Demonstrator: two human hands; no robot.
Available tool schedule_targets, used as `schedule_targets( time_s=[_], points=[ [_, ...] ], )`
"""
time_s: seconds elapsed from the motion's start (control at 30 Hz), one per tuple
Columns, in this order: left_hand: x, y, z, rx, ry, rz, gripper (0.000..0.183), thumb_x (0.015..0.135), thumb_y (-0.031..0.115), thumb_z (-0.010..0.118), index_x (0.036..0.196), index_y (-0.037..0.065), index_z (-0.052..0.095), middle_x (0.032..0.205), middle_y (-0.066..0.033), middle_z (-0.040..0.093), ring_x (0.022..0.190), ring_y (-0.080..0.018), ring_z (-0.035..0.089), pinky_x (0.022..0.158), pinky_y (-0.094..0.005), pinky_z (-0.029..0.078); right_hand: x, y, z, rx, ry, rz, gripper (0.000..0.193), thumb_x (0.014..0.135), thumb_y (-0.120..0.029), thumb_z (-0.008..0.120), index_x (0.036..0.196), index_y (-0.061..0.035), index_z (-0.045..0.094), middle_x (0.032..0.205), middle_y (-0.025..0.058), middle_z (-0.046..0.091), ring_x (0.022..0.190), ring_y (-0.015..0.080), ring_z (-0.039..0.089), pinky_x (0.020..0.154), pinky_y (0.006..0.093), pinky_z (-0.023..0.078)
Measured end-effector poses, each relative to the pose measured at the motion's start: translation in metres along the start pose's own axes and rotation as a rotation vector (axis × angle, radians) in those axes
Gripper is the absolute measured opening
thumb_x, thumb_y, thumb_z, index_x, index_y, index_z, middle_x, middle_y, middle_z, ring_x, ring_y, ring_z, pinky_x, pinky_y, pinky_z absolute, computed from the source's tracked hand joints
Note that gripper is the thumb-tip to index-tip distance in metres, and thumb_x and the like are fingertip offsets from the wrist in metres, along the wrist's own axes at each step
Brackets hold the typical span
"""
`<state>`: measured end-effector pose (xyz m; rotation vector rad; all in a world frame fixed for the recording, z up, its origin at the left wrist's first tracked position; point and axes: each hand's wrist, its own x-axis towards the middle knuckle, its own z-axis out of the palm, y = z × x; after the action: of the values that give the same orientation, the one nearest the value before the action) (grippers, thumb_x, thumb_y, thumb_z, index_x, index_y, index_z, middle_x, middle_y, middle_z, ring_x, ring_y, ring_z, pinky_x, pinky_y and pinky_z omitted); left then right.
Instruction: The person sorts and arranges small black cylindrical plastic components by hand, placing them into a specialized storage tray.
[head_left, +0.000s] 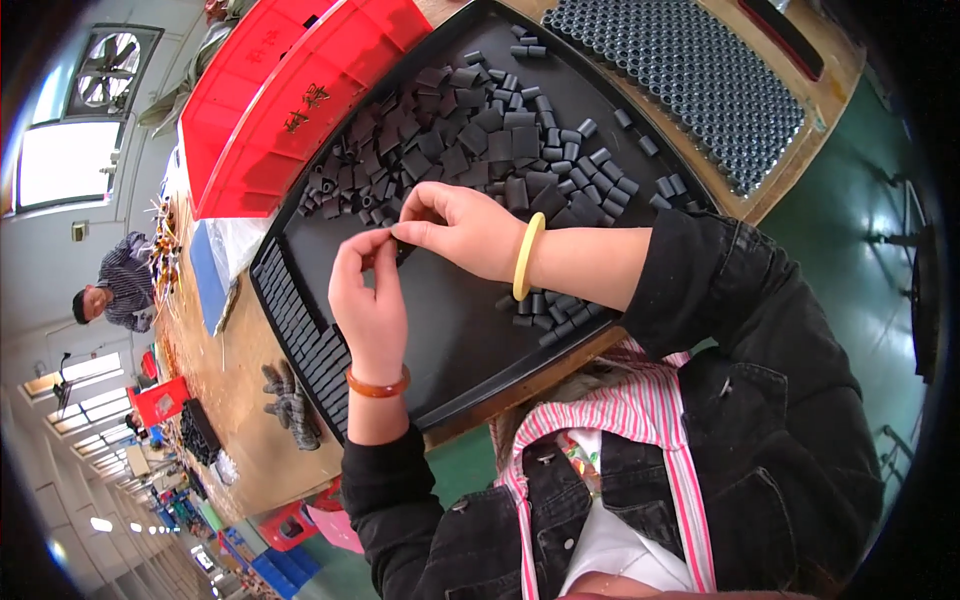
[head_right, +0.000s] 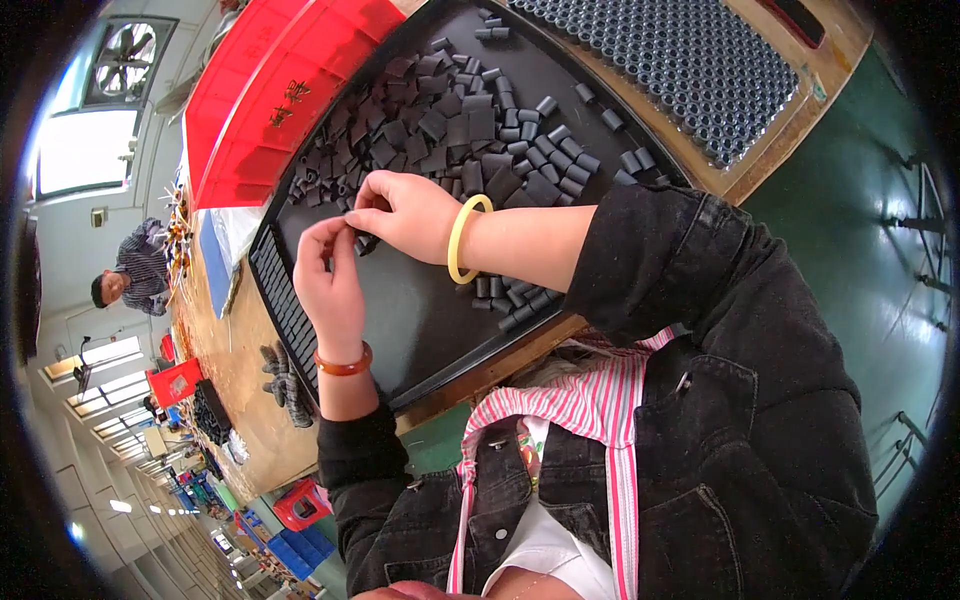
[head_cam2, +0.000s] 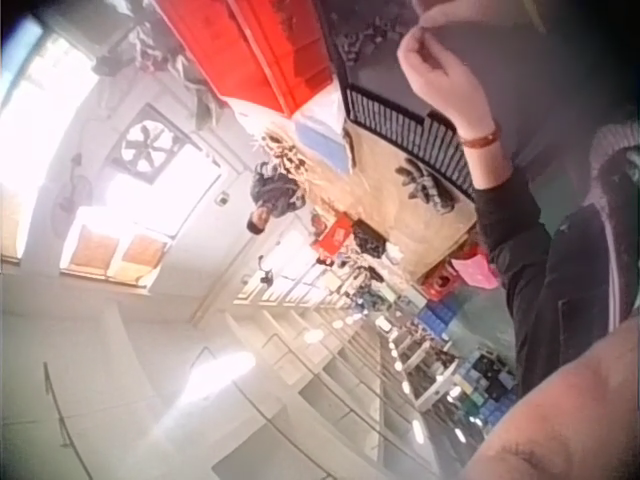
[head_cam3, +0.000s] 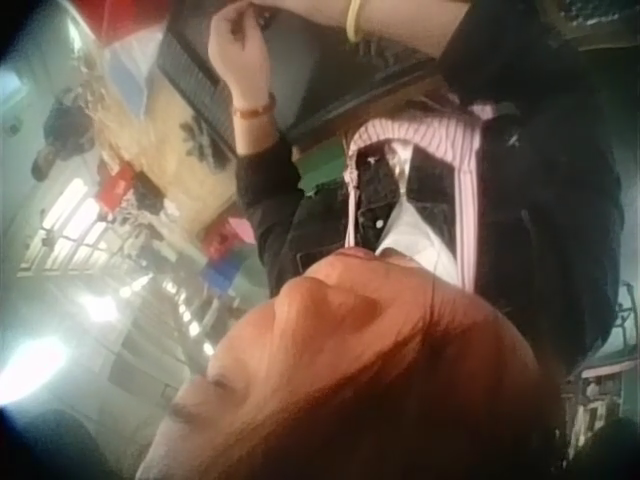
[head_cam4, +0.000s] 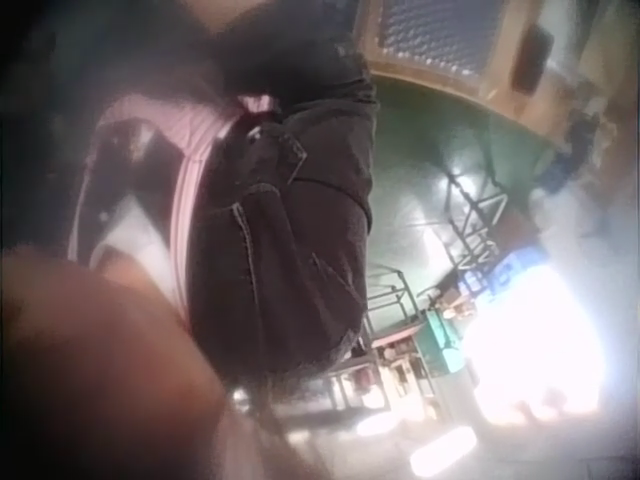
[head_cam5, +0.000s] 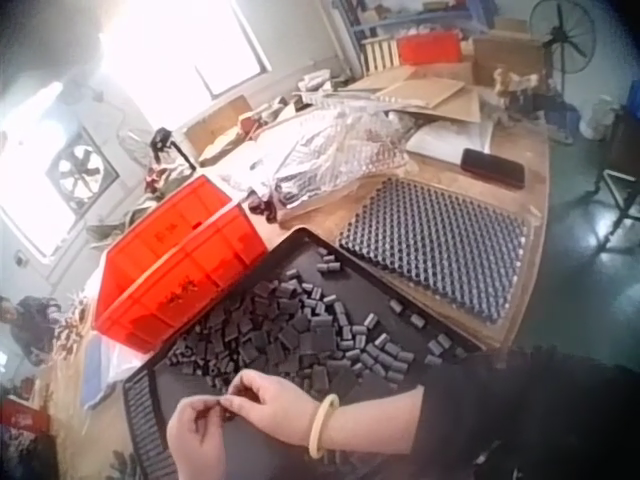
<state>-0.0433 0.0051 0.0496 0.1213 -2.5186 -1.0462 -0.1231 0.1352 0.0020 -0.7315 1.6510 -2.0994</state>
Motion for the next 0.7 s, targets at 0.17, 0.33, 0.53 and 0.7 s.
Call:
schedule_targets(
  time_s=[0.17,0.33,0.53,0.7],
  points=[
    [-0.020,0.010,0.005,0.370,0.074,0.208,0.026,0.079,0.004,0.068,0.105,0.004,0.064,0.094,-0.0081,0.064,0.090,-0.0254,0.060,0.082,-0.0354,0.046,-0.002,-0.007,0.001,-0.138,-0.069,0.085,0.019,0.089,-0.018,0.064,0.089,-0.0004,0.059,0.082,0.0068,0.063,0.077,0.0129,0.058,0.073,0.0280,0.048],
    [-0.027,0.002,0.010,0.592,0.161,0.264,0.035,0.075,0.012,0.073,0.109,0.009,0.064,0.101,-0.0048,0.064,0.096,-0.0239,0.059,0.084,-0.0365,0.044,-0.003,-0.009,0.000,-0.206,-0.138,0.057,0.017,0.087,-0.016,0.065,0.088,0.0001,0.059,0.082,0.0088,0.064,0.078,0.0138,0.059,0.072,0.0286,0.049],
    [-0.029,0.002,0.016,0.732,0.228,0.301,0.034,0.076,0.014,0.073,0.110,0.010,0.065,0.100,-0.0041,0.064,0.095,-0.0230,0.059,0.085,-0.0368,0.044,-0.001,0.001,0.002,0.058,-0.060,0.193,0.021,0.087,-0.020,0.065,0.088,0.0009,0.062,0.083,0.0086,0.066,0.076,0.0138,0.061,0.070,0.0287,0.049],
    [-0.028,-0.004,0.015,0.610,0.246,0.257,0.032,0.077,0.011,0.072,0.109,0.008,0.065,0.099,-0.0067,0.063,0.093,-0.0241,0.059,0.082,-0.0355,0.046,-0.002,-0.013,-0.002,0.245,-0.085,0.420,0.012,0.085,-0.010,0.056,0.094,-0.0029,0.058,0.080,0.0005,0.056,0.072,0.0087,0.051,0.065,0.0220,0.043]
  ],
)
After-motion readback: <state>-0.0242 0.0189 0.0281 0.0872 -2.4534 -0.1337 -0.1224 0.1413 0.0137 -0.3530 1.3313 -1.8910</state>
